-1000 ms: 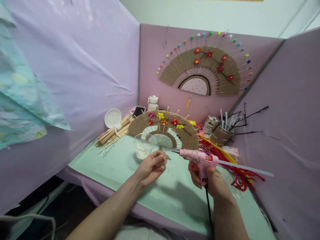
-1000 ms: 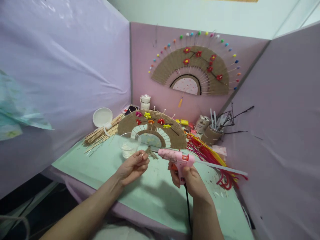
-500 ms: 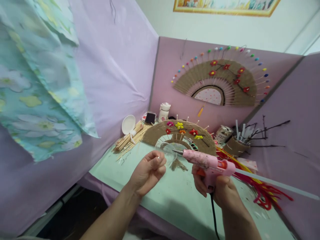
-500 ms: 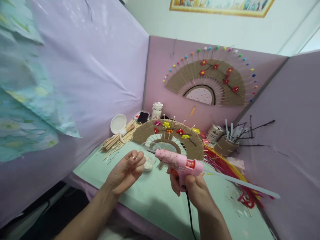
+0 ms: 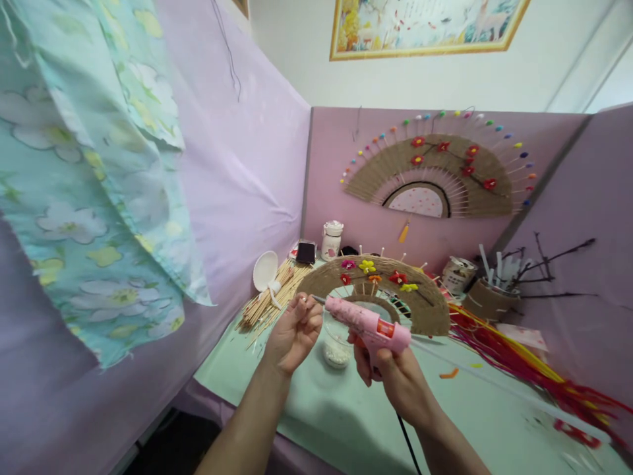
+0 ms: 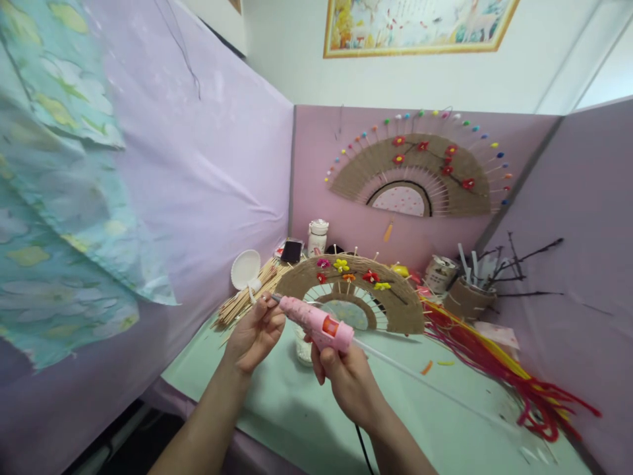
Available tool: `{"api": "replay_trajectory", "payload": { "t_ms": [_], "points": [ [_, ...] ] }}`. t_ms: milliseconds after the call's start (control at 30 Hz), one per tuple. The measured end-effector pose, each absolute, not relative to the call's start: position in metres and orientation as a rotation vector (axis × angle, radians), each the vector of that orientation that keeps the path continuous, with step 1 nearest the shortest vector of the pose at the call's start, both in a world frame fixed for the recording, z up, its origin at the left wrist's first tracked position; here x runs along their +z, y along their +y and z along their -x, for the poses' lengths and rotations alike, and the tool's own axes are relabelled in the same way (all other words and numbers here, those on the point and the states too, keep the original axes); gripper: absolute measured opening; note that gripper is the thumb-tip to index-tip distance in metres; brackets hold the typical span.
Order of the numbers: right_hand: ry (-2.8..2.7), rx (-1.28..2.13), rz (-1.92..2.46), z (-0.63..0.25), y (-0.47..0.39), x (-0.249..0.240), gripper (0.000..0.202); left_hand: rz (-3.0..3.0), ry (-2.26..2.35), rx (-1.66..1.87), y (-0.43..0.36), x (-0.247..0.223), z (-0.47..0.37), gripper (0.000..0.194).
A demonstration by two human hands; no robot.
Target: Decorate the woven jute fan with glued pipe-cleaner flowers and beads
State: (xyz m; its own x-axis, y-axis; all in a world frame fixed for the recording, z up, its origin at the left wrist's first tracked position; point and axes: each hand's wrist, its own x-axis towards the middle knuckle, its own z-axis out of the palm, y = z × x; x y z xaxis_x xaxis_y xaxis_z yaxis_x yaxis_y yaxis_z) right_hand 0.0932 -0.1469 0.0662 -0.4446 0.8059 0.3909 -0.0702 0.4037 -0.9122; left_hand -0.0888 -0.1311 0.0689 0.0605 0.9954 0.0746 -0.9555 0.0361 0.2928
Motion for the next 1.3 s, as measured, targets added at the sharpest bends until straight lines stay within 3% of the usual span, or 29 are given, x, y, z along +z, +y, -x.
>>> {"api": "replay_trajectory", "payload": {
  "t_ms": [467,1300],
  "points": [
    [-1.665,1.148,0.658,-0.092,-0.155,0.038,0.048,-0.287,0.267,1.55,-0.138,0.064,0.086,0.04],
    [-1.664,1.186,0.678,-0.095,-0.156,0.033,0.05,-0.334,0.353,1.562,-0.139,0.061,0.082,0.038]
  ]
}}
